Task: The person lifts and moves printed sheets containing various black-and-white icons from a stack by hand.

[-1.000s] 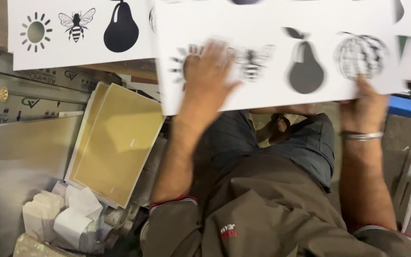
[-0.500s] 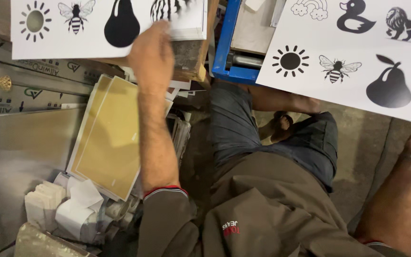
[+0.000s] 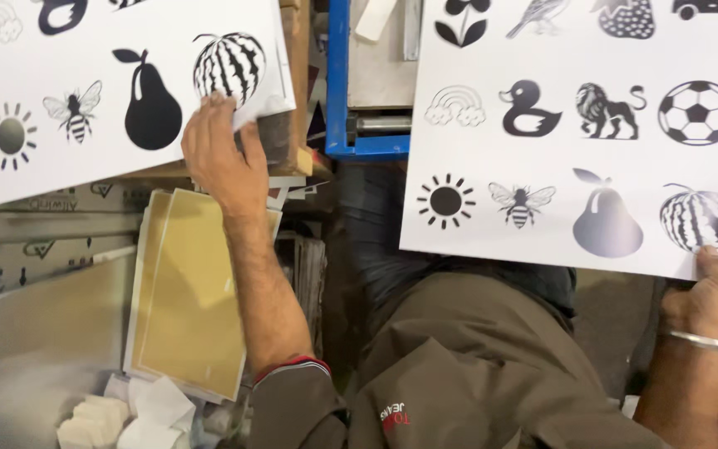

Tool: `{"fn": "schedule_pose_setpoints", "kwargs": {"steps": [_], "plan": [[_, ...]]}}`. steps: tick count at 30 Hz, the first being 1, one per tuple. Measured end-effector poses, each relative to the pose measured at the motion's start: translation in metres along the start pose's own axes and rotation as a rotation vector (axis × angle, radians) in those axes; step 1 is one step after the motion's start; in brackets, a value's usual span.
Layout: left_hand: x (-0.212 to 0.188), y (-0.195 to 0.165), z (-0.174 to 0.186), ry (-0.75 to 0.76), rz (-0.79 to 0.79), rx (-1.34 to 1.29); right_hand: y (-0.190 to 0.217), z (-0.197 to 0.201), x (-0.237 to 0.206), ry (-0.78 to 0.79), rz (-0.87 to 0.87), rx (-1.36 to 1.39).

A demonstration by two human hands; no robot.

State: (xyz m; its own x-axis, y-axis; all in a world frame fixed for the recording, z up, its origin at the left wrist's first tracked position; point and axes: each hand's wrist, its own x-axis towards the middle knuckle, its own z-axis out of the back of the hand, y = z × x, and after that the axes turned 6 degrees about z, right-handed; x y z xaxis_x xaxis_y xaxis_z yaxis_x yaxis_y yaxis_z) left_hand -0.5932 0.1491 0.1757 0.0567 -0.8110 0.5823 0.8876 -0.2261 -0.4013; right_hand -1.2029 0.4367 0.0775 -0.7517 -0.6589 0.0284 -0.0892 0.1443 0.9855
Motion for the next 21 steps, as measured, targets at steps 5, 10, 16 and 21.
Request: {"fn": "schedule_pose_setpoints", "kwargs": {"steps": [5, 10, 16, 21], "plan": [[-0.008, -0.007, -0.017, -0.121, -0.047, 0.022, 0.014, -0.002, -0.001, 0.011, -0.01, -0.215], [-0.008, -0.008, -0.025, -0.141, -0.031, 0.032, 0.011, -0.036, 0.054, -0.019, -0.089, -0.076], [-0.001, -0.011, -0.006, -0.056, -0.071, 0.06, -0.008, -0.089, 0.105, 0.023, 0.049, 0.135], [0.021, 0.005, 0.027, 0.181, -0.051, 0.036, -0.025, -0.139, 0.088, -0.003, -0.321, 0.375]]}}
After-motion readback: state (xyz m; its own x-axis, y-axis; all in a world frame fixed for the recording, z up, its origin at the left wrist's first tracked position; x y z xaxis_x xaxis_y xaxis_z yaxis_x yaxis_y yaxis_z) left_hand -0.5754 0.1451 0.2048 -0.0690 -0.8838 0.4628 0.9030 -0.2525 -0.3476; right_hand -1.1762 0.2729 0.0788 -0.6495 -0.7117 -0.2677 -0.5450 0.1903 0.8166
